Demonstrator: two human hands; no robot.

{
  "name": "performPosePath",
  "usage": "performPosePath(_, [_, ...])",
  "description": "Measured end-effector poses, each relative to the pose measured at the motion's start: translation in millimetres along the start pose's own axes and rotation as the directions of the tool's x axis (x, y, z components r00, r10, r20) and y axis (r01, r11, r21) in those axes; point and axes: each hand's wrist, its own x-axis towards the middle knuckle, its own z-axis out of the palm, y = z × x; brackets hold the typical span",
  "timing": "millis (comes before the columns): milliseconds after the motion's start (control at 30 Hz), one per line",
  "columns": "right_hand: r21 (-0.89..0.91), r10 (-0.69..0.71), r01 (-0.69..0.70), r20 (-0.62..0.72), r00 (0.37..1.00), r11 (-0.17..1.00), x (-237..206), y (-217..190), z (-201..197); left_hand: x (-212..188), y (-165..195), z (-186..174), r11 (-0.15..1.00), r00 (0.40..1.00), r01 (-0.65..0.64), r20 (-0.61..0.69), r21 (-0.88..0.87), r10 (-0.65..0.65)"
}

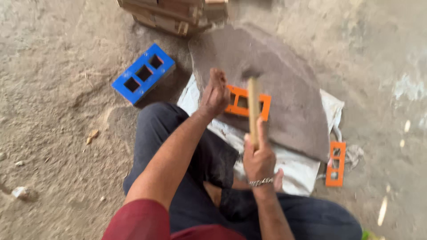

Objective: The person sits on the floor and uses a hammer to drive nails into small wooden frames placed on a cloth. They repeatedly pick up frames, position them, hammer nails, and set the frames aside.

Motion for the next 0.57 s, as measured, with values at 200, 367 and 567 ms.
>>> performPosePath(200, [0.156,-0.035,0.067,-0.197,0.98,0.985,-14,0,-2,6,20,-9,1.0,1.0,0.02,0.008,-0.013,-0.019])
performPosePath(367, [0.377,0.423,-0.409,0.048,0.905,0.831,-44,35,-12,10,36,-13,0.946,0.883,0.226,0.363,0.231,-0.299])
performPosePath(567, [0.902,0.642,-0.375,0.159,0.75,0.215,-97,137,22,11,24,11,0.807,0.594,-0.356,0.781,0.472,-0.194])
